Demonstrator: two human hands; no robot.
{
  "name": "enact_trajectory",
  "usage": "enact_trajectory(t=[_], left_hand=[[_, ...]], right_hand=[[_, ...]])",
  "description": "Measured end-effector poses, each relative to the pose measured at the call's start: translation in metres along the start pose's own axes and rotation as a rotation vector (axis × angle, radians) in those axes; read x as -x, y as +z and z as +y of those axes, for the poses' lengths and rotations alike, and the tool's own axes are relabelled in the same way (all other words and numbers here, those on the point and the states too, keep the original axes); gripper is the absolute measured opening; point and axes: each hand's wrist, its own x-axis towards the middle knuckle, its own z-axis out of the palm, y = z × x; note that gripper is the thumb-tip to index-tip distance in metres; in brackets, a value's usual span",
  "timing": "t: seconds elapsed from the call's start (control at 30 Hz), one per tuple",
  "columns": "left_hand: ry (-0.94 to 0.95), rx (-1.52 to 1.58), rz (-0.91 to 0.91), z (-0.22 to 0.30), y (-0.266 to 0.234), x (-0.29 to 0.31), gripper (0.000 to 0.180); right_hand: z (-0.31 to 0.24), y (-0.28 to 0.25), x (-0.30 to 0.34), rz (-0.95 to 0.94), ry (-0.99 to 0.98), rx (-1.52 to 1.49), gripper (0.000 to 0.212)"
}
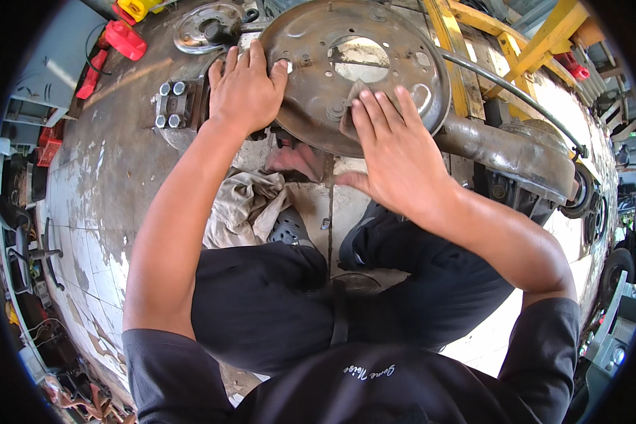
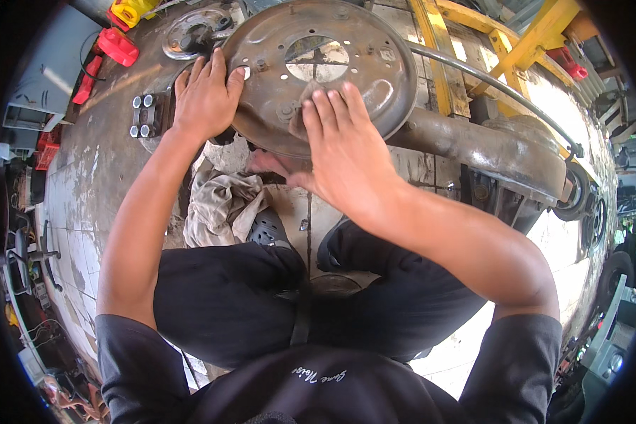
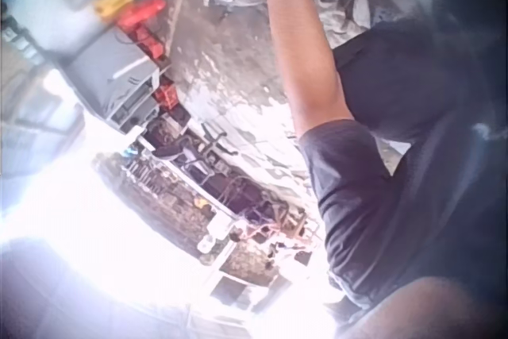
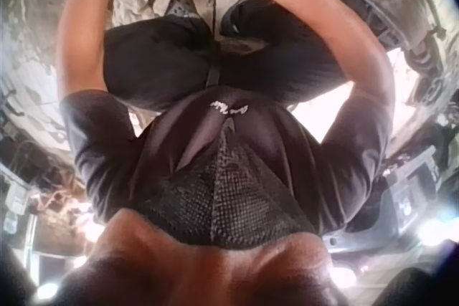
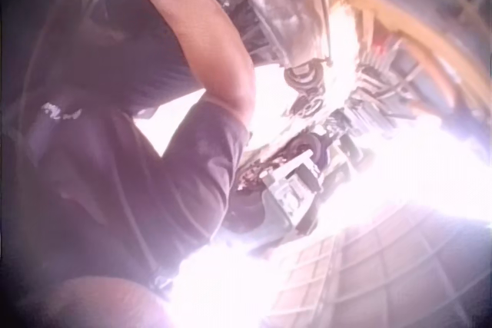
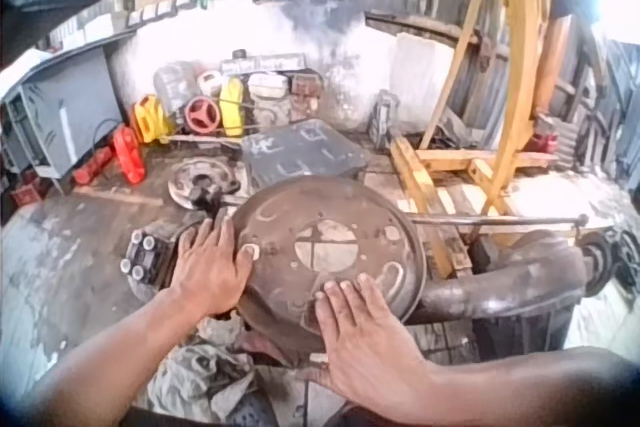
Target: The person scrubs a circular metal brake drum with a small abrasive pad, then wipes it with a cloth. The person repeats the scrubbing and wiping on the same part.
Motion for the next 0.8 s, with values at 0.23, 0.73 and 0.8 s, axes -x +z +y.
enact_trajectory(t=[0.23,0.73,0.8], left_hand=[[-0.006,-0.024,-0.019,0.001,-0.003,-0.001,0.071],[0.002,-0.003,0.005,-0.001,0.000,0.000,0.072],[0.000,-0.005,-0.008,0.002,-0.001,0.000,0.071]], right_hand=[[0.002,-0.001,-0.002,0.034,-0.011,-0.060,0.094],[-0.008,-0.009,0.005,0.006,-0.011,0.013,0.096],[-0.002,-0.003,-0.008,0.031,0.044,0.042,0.097]])
